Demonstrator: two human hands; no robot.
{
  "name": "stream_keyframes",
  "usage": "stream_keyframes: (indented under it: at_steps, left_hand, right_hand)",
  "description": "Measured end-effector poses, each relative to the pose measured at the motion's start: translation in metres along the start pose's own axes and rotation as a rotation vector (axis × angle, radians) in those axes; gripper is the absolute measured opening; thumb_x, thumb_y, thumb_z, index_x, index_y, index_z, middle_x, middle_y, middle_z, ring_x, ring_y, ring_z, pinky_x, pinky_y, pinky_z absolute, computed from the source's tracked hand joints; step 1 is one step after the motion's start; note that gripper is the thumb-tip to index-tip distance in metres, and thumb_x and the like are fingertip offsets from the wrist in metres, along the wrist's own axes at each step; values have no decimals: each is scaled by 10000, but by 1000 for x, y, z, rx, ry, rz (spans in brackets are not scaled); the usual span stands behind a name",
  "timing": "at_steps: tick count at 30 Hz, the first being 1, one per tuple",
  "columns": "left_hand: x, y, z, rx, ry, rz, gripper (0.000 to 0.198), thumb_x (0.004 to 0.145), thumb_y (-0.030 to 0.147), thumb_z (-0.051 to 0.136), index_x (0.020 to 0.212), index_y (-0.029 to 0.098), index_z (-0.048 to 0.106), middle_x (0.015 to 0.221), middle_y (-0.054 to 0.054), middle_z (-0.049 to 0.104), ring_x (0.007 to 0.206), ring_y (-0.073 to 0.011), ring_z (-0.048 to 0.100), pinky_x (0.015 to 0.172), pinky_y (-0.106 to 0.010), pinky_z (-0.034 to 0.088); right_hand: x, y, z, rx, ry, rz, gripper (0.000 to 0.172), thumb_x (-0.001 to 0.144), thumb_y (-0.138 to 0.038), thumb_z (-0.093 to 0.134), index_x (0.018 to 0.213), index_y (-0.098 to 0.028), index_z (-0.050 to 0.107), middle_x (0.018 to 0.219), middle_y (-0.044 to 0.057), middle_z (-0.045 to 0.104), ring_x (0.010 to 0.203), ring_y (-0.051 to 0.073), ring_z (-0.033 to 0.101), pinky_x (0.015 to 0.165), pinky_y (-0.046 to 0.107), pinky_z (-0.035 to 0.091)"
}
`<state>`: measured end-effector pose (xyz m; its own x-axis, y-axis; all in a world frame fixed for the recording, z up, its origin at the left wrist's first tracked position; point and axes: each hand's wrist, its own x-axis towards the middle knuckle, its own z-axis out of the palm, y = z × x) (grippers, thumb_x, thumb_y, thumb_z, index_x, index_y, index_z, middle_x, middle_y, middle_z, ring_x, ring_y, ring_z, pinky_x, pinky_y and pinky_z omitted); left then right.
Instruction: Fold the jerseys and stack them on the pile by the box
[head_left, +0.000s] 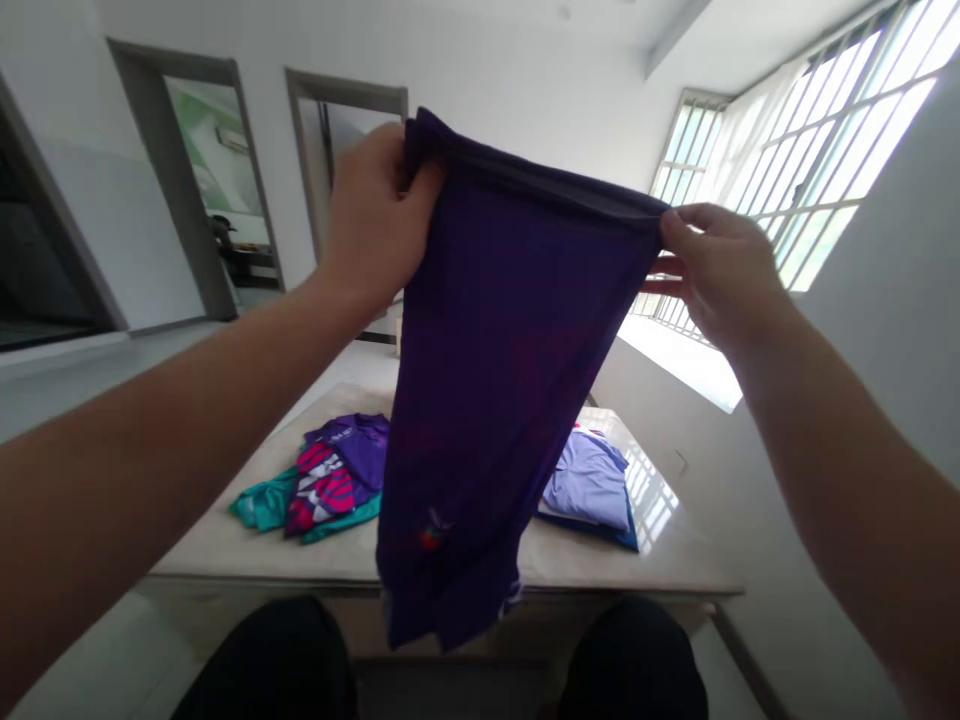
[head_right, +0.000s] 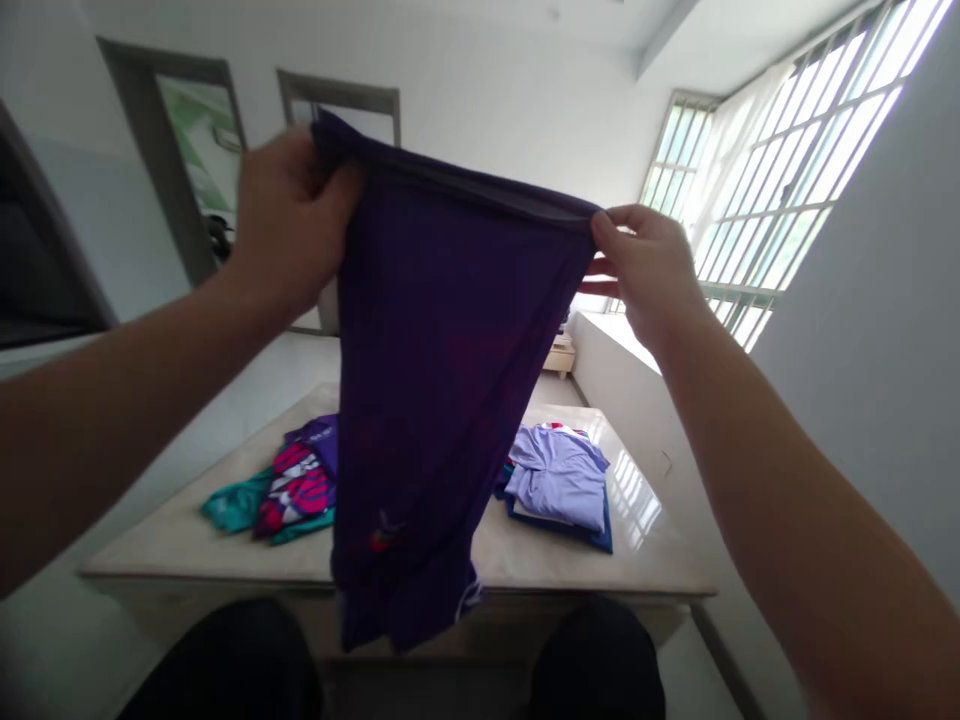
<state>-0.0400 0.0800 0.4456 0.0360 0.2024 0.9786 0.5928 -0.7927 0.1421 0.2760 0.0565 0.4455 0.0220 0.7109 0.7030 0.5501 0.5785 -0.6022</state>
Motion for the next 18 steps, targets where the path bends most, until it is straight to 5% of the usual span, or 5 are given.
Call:
stream_keyframes:
  at_steps: [3,5,13,18]
  left_hand:
    - [-1,6,-6,217,57,37,470,1027,325,395,847,-11,671,919,-51,744,1002,-197,714,861,-350,490]
    - [-4,7,-10,266,44,35,169,984,282,641,903,150,708,871,-21,733,841,-153,668,809,-288,501]
    - [8,-2,-32,273,-102,122,235,1011,381,620,987,178,735,853,-7,672,772,-144,531,771,-299,481]
    - [7,7,-25,-85,-220,-113,364,985,424,654,1132,101,733,942,-27,724,782,-112,632,822,-380,570]
  right_hand:
    - [-4,12,7,313,-22,68,367,1006,-411,575,1140,-70,594,1027,111,769,793,132,778,682,247,578]
    - [-8,20,7,468,-45,76,221,941,-339,730,968,-141,634,827,35,758,693,165,770,636,302,632]
    - [-18,4,-15,426,-137,-143,234,930,-302,740,1062,-114,697,883,77,781,737,177,775,665,331,628]
    - [-10,-4,-28,163,-122,-157,328,970,-321,644,1144,-45,680,1055,140,789,814,131,765,709,272,573]
